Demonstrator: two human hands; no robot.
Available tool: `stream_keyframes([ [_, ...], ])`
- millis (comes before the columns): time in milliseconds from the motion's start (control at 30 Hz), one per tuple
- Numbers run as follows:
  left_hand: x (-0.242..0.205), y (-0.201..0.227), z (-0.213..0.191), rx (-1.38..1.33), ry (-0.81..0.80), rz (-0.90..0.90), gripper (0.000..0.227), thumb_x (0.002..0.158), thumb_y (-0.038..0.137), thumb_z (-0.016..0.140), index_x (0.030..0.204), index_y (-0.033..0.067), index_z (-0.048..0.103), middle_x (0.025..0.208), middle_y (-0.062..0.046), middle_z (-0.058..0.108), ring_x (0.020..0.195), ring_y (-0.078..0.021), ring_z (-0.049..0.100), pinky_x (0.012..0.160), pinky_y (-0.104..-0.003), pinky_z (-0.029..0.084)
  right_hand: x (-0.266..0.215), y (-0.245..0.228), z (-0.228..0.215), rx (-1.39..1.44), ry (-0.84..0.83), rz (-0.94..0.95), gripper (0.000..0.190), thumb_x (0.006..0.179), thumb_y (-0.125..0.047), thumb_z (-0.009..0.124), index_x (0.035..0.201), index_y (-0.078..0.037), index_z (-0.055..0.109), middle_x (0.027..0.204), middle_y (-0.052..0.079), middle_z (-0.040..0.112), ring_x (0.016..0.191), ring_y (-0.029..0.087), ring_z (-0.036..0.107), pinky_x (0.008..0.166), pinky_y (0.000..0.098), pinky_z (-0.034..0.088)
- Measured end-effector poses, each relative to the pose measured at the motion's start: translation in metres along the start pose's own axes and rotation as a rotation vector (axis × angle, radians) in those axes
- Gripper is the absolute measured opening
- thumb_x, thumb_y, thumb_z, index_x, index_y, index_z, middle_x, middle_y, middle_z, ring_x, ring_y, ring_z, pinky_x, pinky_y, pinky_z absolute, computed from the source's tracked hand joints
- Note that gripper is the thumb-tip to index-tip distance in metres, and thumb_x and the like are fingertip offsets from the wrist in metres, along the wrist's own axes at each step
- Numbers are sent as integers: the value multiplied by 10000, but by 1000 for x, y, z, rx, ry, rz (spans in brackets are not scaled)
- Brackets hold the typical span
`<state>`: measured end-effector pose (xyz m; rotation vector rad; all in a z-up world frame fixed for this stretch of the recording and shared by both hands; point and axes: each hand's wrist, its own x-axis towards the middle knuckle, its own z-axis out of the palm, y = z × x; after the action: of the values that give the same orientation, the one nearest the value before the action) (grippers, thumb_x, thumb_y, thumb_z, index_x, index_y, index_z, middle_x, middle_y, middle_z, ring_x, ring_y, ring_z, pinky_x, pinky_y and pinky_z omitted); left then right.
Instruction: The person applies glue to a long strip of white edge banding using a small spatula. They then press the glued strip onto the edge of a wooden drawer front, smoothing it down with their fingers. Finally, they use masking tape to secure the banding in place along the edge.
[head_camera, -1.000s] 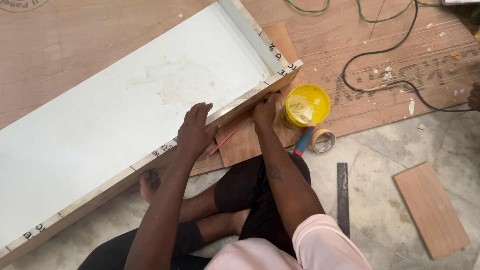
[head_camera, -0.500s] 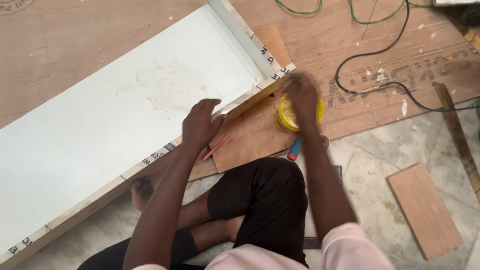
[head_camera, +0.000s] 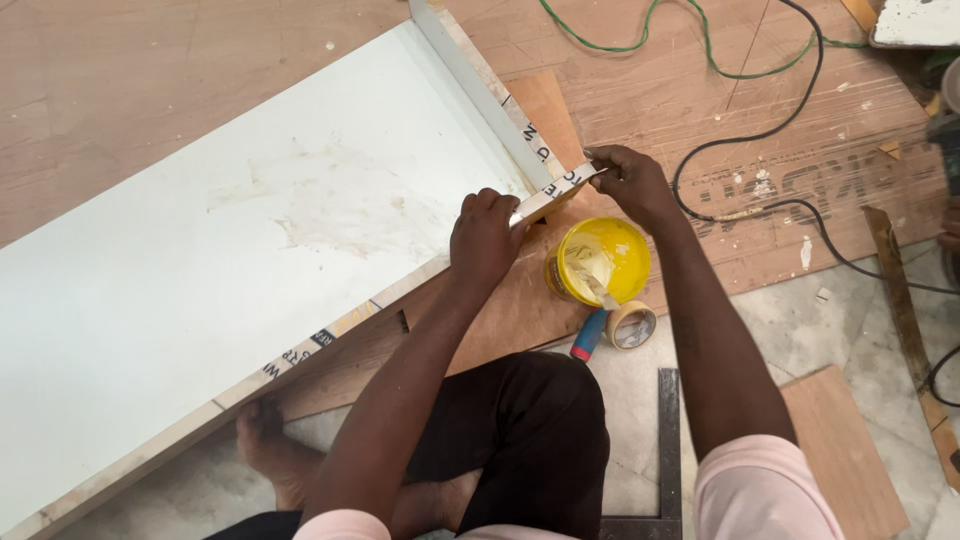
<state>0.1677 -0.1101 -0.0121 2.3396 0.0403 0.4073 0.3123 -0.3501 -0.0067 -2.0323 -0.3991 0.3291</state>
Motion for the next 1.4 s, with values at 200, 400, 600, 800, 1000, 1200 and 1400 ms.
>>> stream_keyframes([
  [200,-2,1,-1,-53,38,-83,314,789,174,848,1041,59,699,1036,-95,595,1007,-307,584,821,-434,545,13,-22,-10,-287,-84,-15,280,918,20,693,1191,-25,735,1057,102,760,913,145,741,816,283,601],
  [400,-3,0,0,-42,46,-126,310,790,194,855,1028,70,701,1001,-88,595,968,-295,588,806,-429,532,19,-24,-12,-289,-122,-13,257,918,25,695,1167,-21,740,1032,103,751,893,146,742,794,283,610],
  [600,-3,-2,2,-28,61,-89,293,797,182,849,1018,65,697,977,-89,589,945,-291,584,806,-424,522,21,-24,-13,-319,-129,-10,238,911,36,703,1140,-14,748,1022,106,750,876,150,738,785,283,605],
  [800,-3,-2,3,-38,82,-62,278,804,157,841,1015,55,694,982,-99,587,945,-296,579,818,-424,521,20,-23,-12,-300,-121,-21,246,901,53,705,1136,-4,746,1045,113,740,885,160,736,790,286,607],
  [1000,-4,-3,4,-44,82,-64,273,803,148,838,1019,57,697,980,-96,591,945,-292,584,820,-422,527,13,-30,-7,-304,-82,50,281,903,45,696,1175,-6,740,1064,115,742,917,165,731,813,282,606],
  [1200,-4,-3,4,-41,93,-67,272,797,144,838,1014,61,697,978,-100,593,952,-297,587,811,-426,528,-2,-11,-11,224,-58,156,283,960,3,605,1228,69,667,1087,130,729,1008,171,713,905,301,600],
  [1400,-4,-2,3,-34,78,-74,264,802,150,838,1006,65,693,970,-99,589,950,-298,586,811,-431,526,6,14,-12,354,-19,230,275,940,29,573,1188,83,680,1085,135,732,950,176,714,917,309,603],
])
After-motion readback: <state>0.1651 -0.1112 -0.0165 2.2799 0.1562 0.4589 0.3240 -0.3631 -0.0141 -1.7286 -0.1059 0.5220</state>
